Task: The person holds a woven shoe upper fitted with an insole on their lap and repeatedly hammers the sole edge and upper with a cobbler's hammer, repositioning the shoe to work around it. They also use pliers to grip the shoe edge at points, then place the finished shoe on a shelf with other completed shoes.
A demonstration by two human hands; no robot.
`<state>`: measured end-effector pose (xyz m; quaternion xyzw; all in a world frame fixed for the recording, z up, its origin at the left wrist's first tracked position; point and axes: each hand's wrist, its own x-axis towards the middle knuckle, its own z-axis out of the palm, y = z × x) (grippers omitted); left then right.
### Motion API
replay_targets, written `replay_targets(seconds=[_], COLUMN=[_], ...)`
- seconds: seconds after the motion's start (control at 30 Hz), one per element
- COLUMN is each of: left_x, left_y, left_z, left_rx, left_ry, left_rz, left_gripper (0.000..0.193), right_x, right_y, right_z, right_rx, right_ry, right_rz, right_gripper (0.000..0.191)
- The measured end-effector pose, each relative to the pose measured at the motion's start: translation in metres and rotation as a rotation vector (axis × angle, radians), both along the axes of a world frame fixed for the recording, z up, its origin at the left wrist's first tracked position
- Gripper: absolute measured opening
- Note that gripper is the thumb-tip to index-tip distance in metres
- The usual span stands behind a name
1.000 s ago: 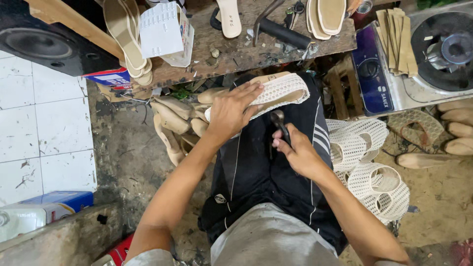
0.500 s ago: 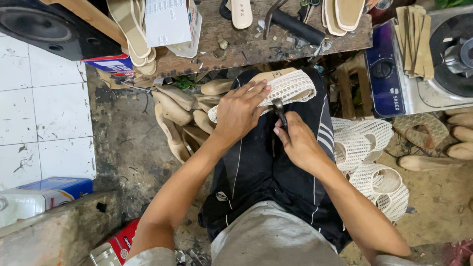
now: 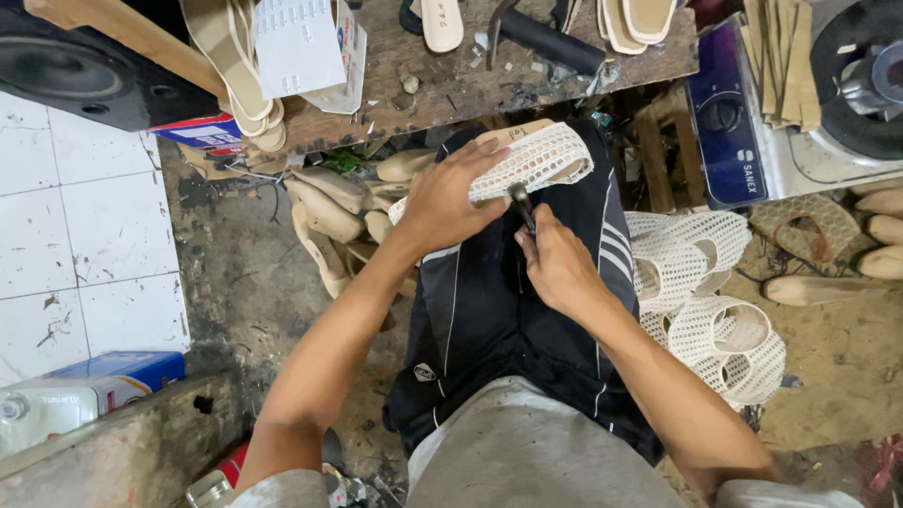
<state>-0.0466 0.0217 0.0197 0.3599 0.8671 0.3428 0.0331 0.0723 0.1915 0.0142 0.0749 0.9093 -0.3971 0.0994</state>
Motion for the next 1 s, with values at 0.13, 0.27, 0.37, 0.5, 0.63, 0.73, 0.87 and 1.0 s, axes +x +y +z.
replay_targets(seconds=[0.13, 0.27, 0.37, 0.5, 0.63, 0.73, 0.87, 1.0], left_x=[-0.006, -0.002, 0.003, -0.002, -0.007, -0.001, -0.005, -0.018], left_y=[0.014, 0.022, 0.024, 0.027, 0.035, 0.035, 0.034, 0.040], left_z=[-0.006, -0.014, -0.016, -0.013, -0.012, -0.013, -0.015, -0.018], left_rx=[-0.140, -0.282, -0.322, -0.318, -0.361, -0.350, -0.386, -0.367], left_ry=[-0.026, 0.117, 0.197, 0.120, 0.163, 0.172, 0.113, 0.039], left_rz=[0.087, 0.049, 0.034, 0.033, 0.025, 0.021, 0.015, -0.031], left_gripper=[0.046, 0.051, 0.056, 0.053, 0.057, 0.058, 0.062, 0.055], right_x=[-0.003, -0.004, -0.004, -0.006, -0.008, -0.007, -0.004, -0.004], right_y=[0.004, 0.019, 0.028, 0.029, 0.036, 0.042, 0.040, 0.037], right_z=[0.002, 0.009, 0.009, 0.002, -0.004, -0.005, -0.007, -0.009], right_rx=[0.060, 0.318, 0.399, 0.535, 0.548, 0.490, 0.473, 0.517], right_ry=[0.103, 0.170, 0.152, 0.170, 0.176, 0.120, 0.176, 0.147], right_rz=[0.070, 0.170, 0.147, 0.149, 0.198, 0.169, 0.122, 0.125], right_gripper=[0.019, 0.025, 0.027, 0.029, 0.028, 0.022, 0.022, 0.033])
